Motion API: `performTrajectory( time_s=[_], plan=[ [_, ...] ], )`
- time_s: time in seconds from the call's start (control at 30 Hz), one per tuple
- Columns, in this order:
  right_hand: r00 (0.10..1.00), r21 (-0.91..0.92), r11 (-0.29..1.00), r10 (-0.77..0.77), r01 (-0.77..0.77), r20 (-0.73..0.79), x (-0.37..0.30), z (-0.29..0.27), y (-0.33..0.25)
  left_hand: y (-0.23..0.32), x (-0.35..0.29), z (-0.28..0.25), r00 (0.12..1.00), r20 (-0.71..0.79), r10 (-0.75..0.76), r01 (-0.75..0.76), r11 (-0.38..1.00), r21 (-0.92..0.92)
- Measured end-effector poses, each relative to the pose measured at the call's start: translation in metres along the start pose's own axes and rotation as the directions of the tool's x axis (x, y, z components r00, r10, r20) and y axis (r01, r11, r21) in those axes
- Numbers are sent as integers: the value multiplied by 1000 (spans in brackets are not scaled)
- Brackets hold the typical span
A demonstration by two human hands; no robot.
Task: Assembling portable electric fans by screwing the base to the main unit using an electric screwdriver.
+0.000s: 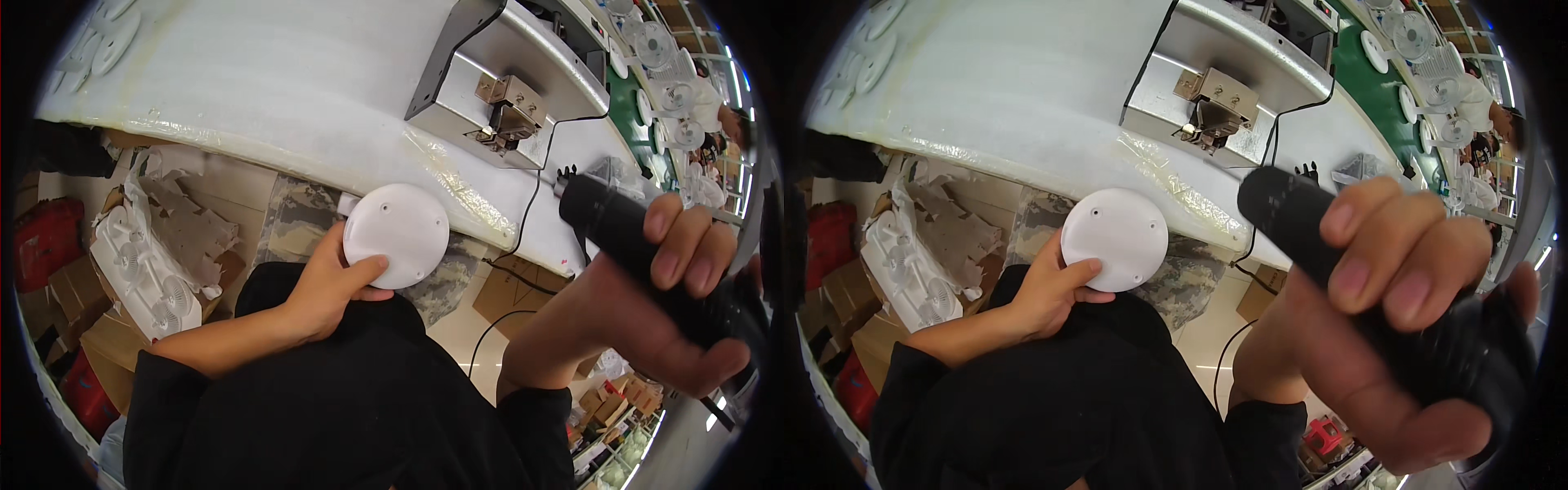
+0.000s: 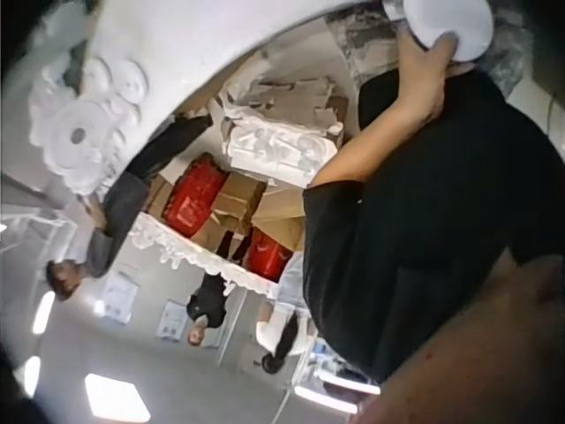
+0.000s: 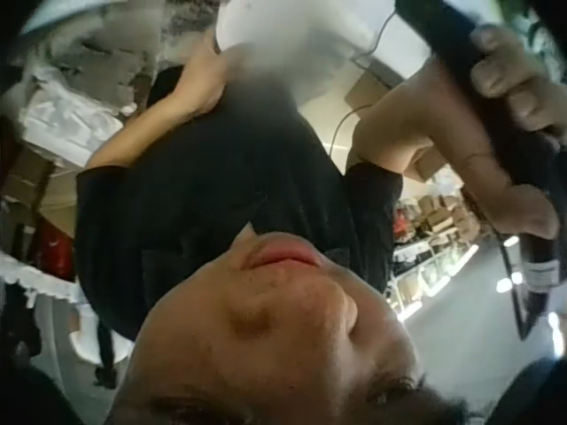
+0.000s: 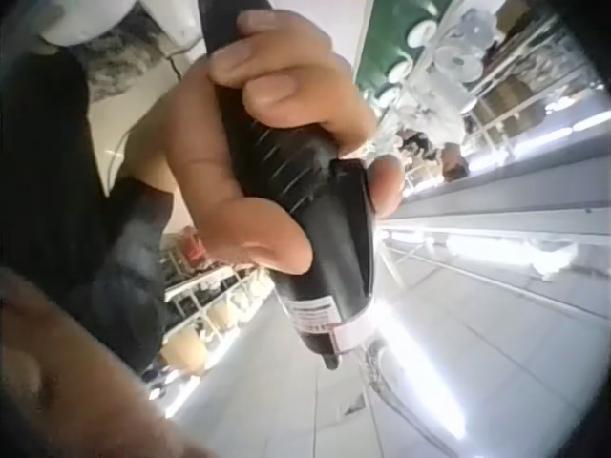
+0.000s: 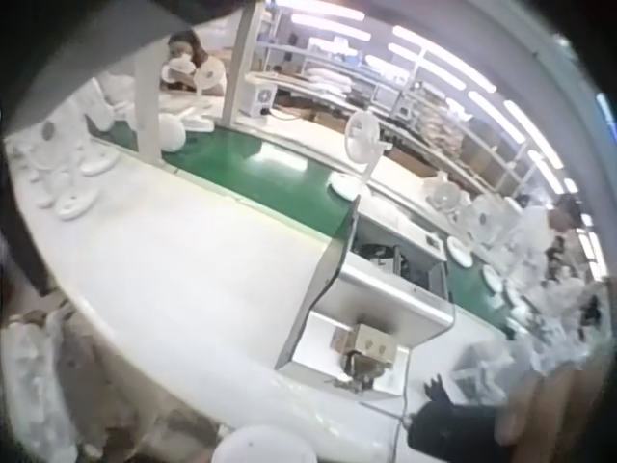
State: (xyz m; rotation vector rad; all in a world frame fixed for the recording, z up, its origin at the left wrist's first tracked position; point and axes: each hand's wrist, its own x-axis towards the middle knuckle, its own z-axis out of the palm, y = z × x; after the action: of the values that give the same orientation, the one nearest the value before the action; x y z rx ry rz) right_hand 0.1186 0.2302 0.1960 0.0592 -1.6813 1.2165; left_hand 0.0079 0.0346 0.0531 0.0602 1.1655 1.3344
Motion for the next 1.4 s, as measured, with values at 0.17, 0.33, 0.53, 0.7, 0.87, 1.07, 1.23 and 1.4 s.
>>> performTrajectory(
  time_s=[0.17, 0.33, 0.53, 0.7, 0.87, 1.07, 1.23, 1.4],
  plan=[
    [992, -35, 993, 111, -114, -65, 8, 0, 21, 4, 9, 4, 999, -1, -39, 39, 994, -97],
    [968, 21, 970, 244, -243, -51, 16, 1, 22, 12, 15, -7, 993, 39, 115, -121, 962, 245],
    [940, 111, 933, 342, -342, 24, -16, 10, 0, 6, 14, -8, 984, 93, 151, -172, 940, 296],
    [944, 86, 940, 327, -330, 47, -43, 9, -1, 0, 16, -4, 985, 80, 154, -165, 974, 155],
    [949, 75, 946, 313, -316, 42, -48, 9, 2, 1, 15, -3, 986, 78, 145, -155, 977, 148],
    [949, 27, 949, 314, -315, 27, -55, 14, 10, 0, 14, 1, 983, 72, 167, -174, 980, 94],
    [951, -9, 959, 282, -284, 127, -55, 17, 18, 0, 16, -1, 989, 79, 125, -135, 981, 136],
    [953, 24, 962, 265, -271, 144, -58, 18, 22, -3, 18, 2, 983, 78, 164, -173, 978, 120]
  ],
)
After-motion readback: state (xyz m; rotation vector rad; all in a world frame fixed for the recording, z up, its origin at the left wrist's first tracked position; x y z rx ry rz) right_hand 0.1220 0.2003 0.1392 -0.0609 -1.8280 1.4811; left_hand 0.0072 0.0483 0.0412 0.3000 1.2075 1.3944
